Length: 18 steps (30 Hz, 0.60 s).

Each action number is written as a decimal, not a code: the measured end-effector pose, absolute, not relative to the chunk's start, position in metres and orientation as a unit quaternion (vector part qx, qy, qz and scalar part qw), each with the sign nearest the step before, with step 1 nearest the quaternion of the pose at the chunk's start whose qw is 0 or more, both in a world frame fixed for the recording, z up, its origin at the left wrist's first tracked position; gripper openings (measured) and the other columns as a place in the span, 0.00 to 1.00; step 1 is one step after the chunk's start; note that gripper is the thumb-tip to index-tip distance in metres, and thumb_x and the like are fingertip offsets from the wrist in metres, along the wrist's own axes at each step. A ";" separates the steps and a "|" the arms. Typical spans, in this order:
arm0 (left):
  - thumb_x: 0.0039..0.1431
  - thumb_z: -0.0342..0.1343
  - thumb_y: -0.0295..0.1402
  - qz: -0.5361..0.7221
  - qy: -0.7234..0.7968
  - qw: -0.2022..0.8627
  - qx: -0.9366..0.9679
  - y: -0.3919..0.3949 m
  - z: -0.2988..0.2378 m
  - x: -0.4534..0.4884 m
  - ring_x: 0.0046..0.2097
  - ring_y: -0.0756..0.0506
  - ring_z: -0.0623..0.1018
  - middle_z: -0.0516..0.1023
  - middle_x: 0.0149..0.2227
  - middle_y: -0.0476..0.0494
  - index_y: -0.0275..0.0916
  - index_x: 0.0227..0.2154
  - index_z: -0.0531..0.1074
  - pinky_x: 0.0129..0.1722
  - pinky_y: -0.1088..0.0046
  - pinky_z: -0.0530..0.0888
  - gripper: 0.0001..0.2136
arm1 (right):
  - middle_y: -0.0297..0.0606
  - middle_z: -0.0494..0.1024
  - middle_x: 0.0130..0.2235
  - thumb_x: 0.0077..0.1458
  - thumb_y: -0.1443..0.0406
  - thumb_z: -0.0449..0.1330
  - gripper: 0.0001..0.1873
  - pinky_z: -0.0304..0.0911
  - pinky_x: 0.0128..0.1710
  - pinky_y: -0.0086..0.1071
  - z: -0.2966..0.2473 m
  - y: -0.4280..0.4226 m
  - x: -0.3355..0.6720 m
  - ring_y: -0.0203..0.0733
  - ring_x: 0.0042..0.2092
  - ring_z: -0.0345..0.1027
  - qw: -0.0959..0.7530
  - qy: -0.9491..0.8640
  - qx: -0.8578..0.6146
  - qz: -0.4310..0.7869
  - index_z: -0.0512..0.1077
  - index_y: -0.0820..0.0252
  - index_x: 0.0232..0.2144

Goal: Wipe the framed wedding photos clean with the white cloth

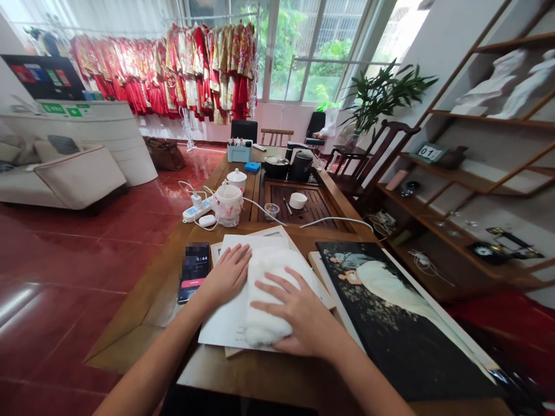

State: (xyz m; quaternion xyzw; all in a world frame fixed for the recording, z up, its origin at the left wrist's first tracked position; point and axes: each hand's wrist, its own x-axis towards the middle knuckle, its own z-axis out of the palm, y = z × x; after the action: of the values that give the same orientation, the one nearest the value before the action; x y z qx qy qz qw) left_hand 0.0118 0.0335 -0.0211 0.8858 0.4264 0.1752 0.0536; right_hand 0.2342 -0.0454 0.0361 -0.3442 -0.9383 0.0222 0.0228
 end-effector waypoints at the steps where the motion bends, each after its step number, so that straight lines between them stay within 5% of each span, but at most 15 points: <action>1: 0.68 0.36 0.35 0.176 0.425 0.055 0.886 0.034 -0.021 0.011 0.67 0.41 0.55 0.56 0.65 0.38 0.36 0.61 0.58 0.65 0.55 0.53 0.21 | 0.33 0.56 0.66 0.44 0.57 0.62 0.38 0.33 0.62 0.57 0.035 -0.040 0.235 0.54 0.65 0.48 0.030 -0.934 -0.356 0.014 0.59 0.40 0.60; 9: 0.69 0.35 0.36 0.174 0.421 0.063 0.888 0.035 -0.024 0.012 0.67 0.41 0.54 0.55 0.66 0.37 0.35 0.62 0.57 0.65 0.54 0.53 0.22 | 0.41 0.62 0.62 0.49 0.54 0.60 0.34 0.42 0.59 0.58 0.030 0.009 0.234 0.57 0.62 0.53 0.074 -0.892 -0.444 -0.045 0.62 0.45 0.59; 18: 0.69 0.35 0.35 0.168 0.434 0.053 0.884 0.033 -0.021 0.013 0.67 0.41 0.55 0.56 0.66 0.38 0.35 0.62 0.57 0.65 0.55 0.54 0.22 | 0.35 0.58 0.65 0.50 0.55 0.59 0.33 0.32 0.61 0.59 0.031 -0.038 0.233 0.55 0.65 0.48 0.054 -0.924 -0.379 -0.015 0.62 0.42 0.59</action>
State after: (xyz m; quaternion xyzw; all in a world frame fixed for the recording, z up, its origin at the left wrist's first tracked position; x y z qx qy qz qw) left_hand 0.0129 0.0326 -0.0207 0.8836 0.4340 0.1678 0.0528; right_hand 0.2331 -0.0377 0.0310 -0.3789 -0.9237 -0.0149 0.0543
